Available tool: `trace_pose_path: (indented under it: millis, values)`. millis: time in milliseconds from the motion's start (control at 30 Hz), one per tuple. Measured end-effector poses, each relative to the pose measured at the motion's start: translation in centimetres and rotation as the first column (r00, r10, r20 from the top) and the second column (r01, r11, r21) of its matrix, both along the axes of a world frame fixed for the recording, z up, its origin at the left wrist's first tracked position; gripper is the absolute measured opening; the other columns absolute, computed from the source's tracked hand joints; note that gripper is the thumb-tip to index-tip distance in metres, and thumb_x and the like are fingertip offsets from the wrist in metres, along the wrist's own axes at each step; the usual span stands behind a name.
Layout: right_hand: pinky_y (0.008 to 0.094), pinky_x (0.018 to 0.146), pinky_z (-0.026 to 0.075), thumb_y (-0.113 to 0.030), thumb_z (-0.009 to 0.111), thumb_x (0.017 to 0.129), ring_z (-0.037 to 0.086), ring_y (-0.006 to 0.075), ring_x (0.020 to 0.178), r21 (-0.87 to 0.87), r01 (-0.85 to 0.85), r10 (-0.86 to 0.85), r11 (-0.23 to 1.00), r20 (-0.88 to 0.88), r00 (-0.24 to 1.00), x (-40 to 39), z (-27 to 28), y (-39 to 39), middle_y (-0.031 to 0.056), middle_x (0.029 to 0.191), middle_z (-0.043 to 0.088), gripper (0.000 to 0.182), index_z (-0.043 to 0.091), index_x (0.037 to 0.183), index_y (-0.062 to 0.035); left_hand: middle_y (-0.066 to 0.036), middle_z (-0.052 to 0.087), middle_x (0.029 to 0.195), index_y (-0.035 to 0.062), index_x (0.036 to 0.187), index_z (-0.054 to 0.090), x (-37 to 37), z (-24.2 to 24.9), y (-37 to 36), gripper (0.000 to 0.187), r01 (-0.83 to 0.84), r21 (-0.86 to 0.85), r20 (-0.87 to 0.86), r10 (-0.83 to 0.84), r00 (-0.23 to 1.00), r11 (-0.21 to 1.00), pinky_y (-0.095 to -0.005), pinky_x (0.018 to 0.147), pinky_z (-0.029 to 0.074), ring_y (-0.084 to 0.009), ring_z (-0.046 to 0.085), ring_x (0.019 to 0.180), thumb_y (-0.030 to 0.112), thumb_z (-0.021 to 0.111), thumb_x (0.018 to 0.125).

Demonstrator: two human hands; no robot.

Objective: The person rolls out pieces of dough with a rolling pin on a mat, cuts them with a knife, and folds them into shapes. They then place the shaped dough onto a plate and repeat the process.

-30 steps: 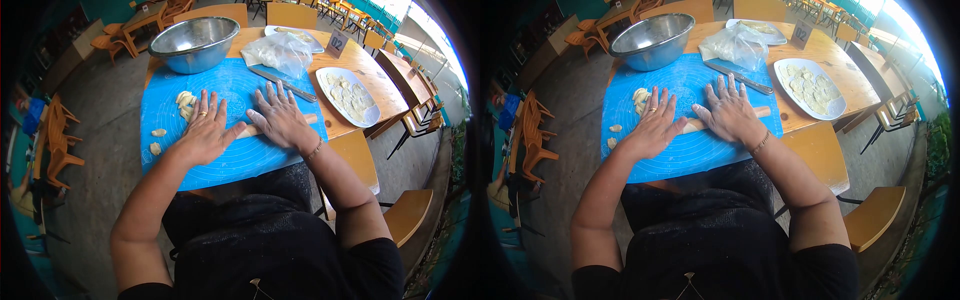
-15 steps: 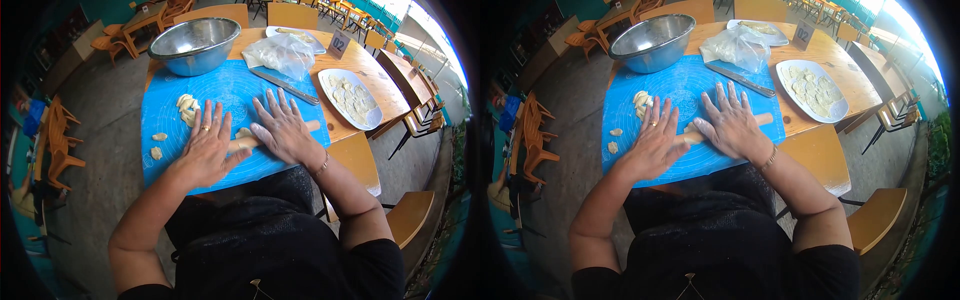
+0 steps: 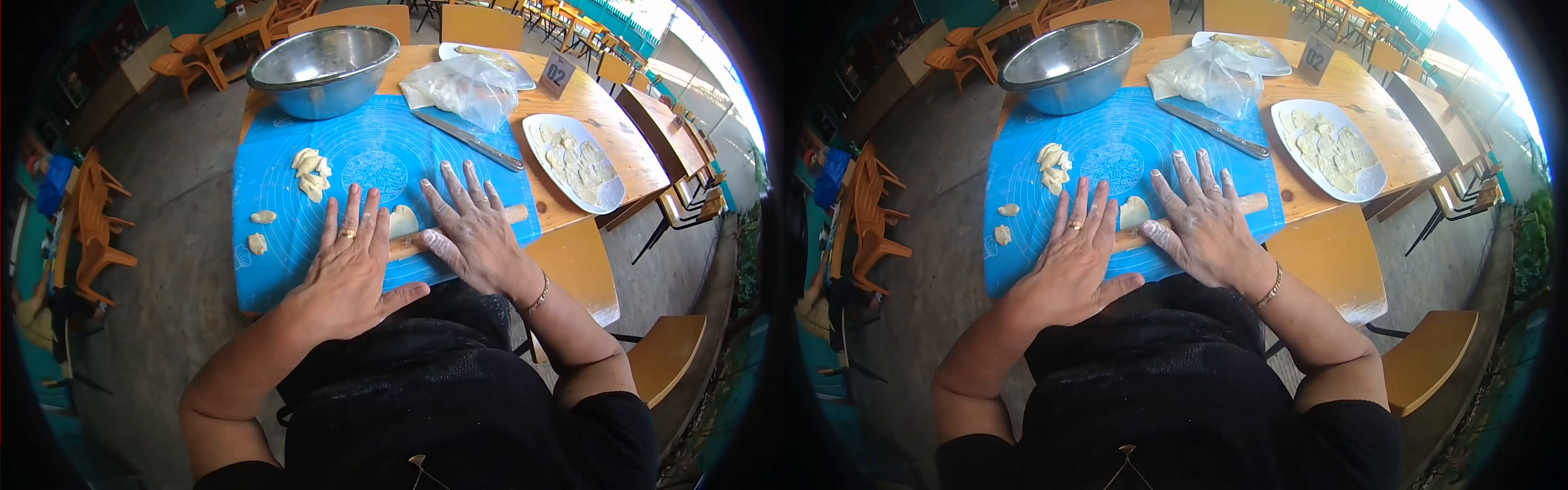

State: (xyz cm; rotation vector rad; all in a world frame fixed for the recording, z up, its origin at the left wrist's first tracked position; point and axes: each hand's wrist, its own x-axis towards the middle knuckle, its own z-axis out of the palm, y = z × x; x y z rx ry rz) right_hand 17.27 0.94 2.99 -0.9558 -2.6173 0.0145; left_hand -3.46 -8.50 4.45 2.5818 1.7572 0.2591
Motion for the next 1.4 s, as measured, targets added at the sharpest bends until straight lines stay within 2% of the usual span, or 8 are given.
trace_pose_path:
  millis: [267,567,733,900,1100,1233,1333,1400]
  values:
    - [0.0588,0.116,0.018,-0.063,0.026,0.099,0.018,0.0509,0.144,0.003,0.122,-0.122,0.993,0.036,0.992,-3.7,-0.6,5.1,0.0334,0.152,0.028,0.077,0.039,0.148,-0.0057,-0.033,0.014,0.156,-0.0162,0.147,0.020,-2.1,-1.2,5.4,0.108,-0.267,-0.023,0.062,0.267,0.962,0.964,-0.0530,0.119,-0.004,-0.0428,-0.002,0.149,0.076,0.025,0.091]
    - [0.0611,0.114,0.019,-0.057,0.035,0.099,0.019,0.0509,0.143,0.007,-0.025,0.025,1.000,0.019,1.000,0.4,0.2,-1.4,0.0335,0.152,0.027,0.075,0.038,0.146,0.0004,-0.037,0.014,0.154,-0.0186,0.144,0.022,-0.1,-0.5,-0.7,0.101,-0.017,0.078,-0.019,0.018,1.000,0.997,-0.0632,0.115,-0.001,-0.0507,-0.002,0.146,0.068,0.034,0.094]
    - [0.0593,0.114,0.022,-0.060,0.031,0.099,0.023,0.0506,0.142,0.023,0.051,-0.051,0.998,0.005,0.999,-1.9,-0.5,2.6,0.0342,0.150,0.030,0.075,0.041,0.146,-0.0017,-0.035,0.020,0.154,-0.0166,0.145,0.025,-1.1,-1.4,3.7,0.104,-0.138,0.143,-0.033,0.144,0.989,0.980,-0.0616,0.116,-0.002,-0.0476,0.003,0.148,0.072,0.036,0.091]
    - [0.0574,0.116,0.019,-0.064,0.024,0.098,0.020,0.0494,0.144,-0.056,0.114,-0.109,0.992,0.077,0.991,-3.7,-0.2,5.1,0.0330,0.152,0.028,0.078,0.040,0.148,-0.0056,-0.034,0.020,0.154,-0.0146,0.147,0.022,-1.9,-1.6,5.7,0.100,-0.239,-0.012,0.141,0.238,0.961,0.971,-0.0606,0.117,0.001,-0.0479,0.003,0.147,0.069,0.035,0.094]
    - [0.0603,0.113,0.022,-0.057,0.036,0.098,0.024,0.0507,0.142,-0.042,0.001,0.000,0.999,0.023,1.000,-0.1,0.2,-0.4,0.0324,0.150,0.031,0.074,0.040,0.145,0.0005,-0.035,0.020,0.154,-0.0152,0.144,0.028,-0.4,-0.9,0.1,0.099,-0.032,0.079,0.044,0.029,0.999,0.996,-0.0612,0.116,0.005,-0.0487,0.005,0.147,0.070,0.037,0.093]
    - [0.0586,0.112,0.026,-0.047,0.049,0.097,0.030,0.0493,0.140,0.035,-0.045,0.046,0.998,-0.029,0.999,0.9,0.1,-1.4,0.0306,0.149,0.035,0.069,0.041,0.143,0.0021,-0.033,0.017,0.155,-0.0160,0.144,0.026,0.2,-0.3,-0.4,0.098,-0.041,0.064,0.017,0.040,0.999,0.997,-0.0596,0.117,0.006,-0.0480,0.004,0.147,0.060,0.054,0.090]
    - [0.0463,0.105,0.038,-0.027,0.069,0.085,0.049,0.0374,0.125,-0.062,-0.132,0.121,0.989,-0.160,0.980,0.9,0.1,0.2,0.0205,0.130,0.054,0.045,0.060,0.120,-0.0005,-0.034,0.020,0.154,-0.0149,0.144,0.027,-0.8,0.0,0.5,0.096,-0.103,0.030,0.029,0.102,0.994,0.994,-0.0569,0.118,0.007,-0.0476,0.006,0.147,0.055,0.062,0.088]
    - [0.0454,0.100,0.040,-0.026,0.071,0.084,0.052,0.0358,0.117,-0.133,-0.138,0.114,0.981,-0.174,0.978,1.2,0.9,0.5,0.0182,0.120,0.056,0.038,0.062,0.112,-0.0010,-0.036,0.027,0.150,-0.0156,0.142,0.030,-1.2,-0.2,1.4,0.093,-0.110,0.015,0.087,0.108,0.990,0.994,-0.0570,0.118,0.010,-0.0509,0.014,0.145,0.056,0.060,0.090]
